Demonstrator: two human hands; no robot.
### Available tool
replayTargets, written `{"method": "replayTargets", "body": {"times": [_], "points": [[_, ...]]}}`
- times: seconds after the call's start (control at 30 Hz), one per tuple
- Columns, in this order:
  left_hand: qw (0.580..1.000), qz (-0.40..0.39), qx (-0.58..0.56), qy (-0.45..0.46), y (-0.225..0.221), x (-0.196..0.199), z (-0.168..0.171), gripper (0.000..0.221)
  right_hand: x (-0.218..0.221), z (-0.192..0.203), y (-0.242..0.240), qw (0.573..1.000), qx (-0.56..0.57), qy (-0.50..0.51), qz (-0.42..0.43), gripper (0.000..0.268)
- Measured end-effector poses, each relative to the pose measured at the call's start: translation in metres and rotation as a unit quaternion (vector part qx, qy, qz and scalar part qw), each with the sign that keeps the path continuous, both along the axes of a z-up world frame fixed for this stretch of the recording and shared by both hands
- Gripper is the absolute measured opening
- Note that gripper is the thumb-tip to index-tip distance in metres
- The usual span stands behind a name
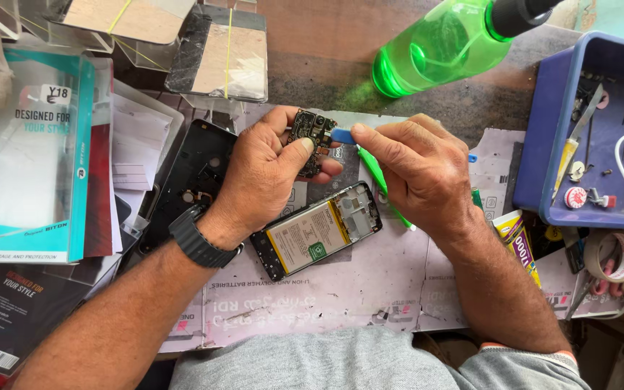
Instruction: The person manipulates the internal circuit board of a mobile phone by hand, applying a cleaning solution from a green spray bottle to a brush and scrubbing the board components.
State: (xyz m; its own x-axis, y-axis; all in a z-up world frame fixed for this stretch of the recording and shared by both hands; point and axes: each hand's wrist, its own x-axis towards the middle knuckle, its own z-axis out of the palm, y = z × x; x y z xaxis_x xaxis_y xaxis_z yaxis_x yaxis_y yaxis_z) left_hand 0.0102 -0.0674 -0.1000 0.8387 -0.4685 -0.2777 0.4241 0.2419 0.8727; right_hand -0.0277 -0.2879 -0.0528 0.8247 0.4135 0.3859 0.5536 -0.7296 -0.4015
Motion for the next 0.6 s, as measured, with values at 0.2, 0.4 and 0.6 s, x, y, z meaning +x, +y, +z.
{"method": "replayTargets", "body": {"times": [0.2,0.4,0.6], "points": [[1.000,0.007,-0.005,0.001,0.0002,0.0006,-0.0034,0.022,0.0014,-0.0045,0.0017,1.000,0.000,0.009,0.004,0.043],[1.000,0.011,-0.015,-0.009,0.0013,-0.0004,-0.0037,0.022,-0.0009,-0.0064,0.0057,1.000,-0.013,0.012,0.020,0.048],[1.000,0.011,-0.006,-0.015,0.0009,-0.0004,-0.0028,0.021,0.0029,-0.0077,0.0056,1.000,-0.019,0.007,0.014,0.049]]}}
